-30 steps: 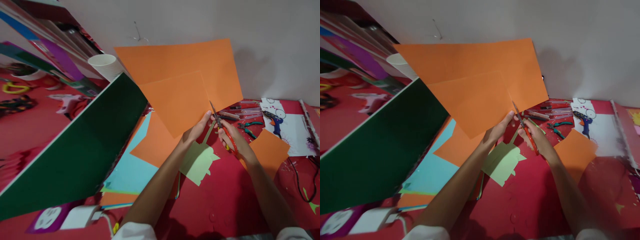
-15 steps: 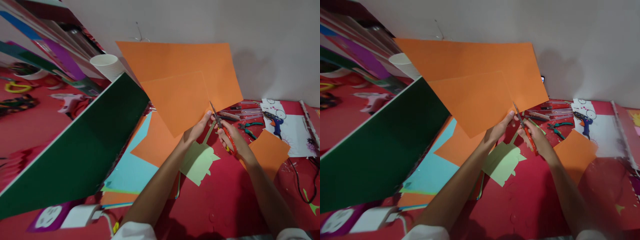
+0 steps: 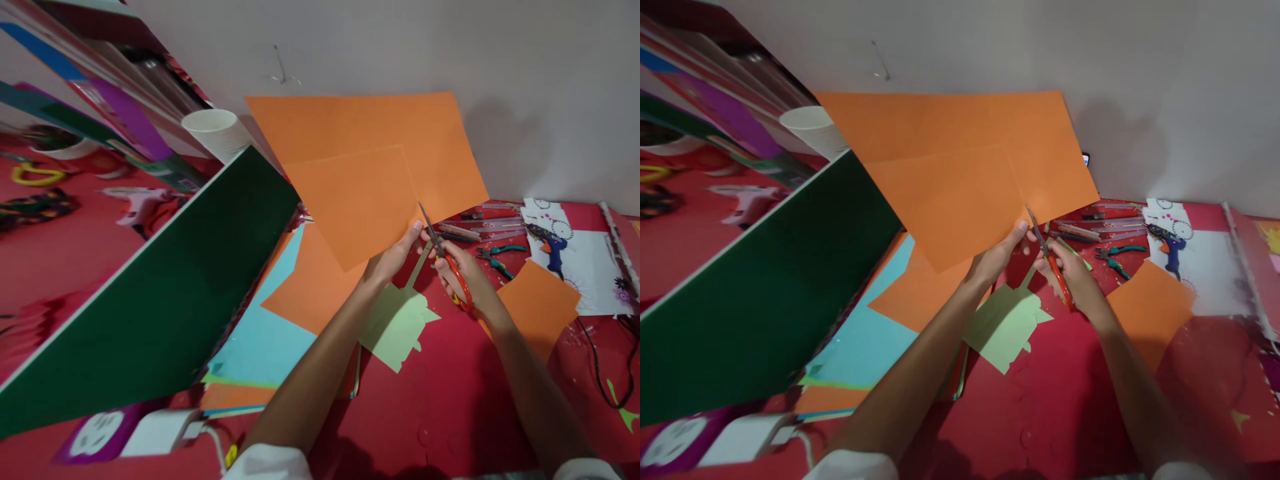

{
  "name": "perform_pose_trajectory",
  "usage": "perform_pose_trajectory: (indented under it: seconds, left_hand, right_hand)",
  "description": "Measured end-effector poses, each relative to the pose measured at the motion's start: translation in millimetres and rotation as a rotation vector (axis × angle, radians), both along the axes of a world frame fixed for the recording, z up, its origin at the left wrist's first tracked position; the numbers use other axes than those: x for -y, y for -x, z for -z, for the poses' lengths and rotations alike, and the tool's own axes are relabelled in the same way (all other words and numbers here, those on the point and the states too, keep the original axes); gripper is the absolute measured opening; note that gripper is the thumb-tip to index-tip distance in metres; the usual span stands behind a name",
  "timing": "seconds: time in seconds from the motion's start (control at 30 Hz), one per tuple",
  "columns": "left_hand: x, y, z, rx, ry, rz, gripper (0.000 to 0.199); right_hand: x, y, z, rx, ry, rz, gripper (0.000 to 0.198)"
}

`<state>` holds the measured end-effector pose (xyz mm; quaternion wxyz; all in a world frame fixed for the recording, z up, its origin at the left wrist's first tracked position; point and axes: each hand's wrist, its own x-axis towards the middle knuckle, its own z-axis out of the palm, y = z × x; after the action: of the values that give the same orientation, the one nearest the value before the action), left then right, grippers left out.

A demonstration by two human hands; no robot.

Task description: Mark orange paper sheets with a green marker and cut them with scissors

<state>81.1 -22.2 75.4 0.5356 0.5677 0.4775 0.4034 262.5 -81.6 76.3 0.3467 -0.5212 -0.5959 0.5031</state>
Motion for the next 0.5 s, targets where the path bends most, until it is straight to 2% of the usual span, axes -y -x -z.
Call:
perform_pose_trajectory:
  seconds: [0.17, 0.4, 0.5]
  left_hand:
    - [0.1, -0.4, -2.5, 0.008, 0.006, 0.010, 0.056]
    - [1.6, -3.2, -4.4, 0.006, -0.024, 0.162, 0.058]
    - [2.0, -3.4, -3.0, -0.004, -0.029, 0.173, 0.055]
  right_hand:
    - [-0.7, -1.2, 3.0, -0.005, -0.026, -0.024, 0.047]
    - [1.9, 1.0, 0.7, -0.079, -0.034, -0.031, 0.061]
    - [2.3, 0.9, -1.3, -0.077, -0.047, -0.039, 0.062]
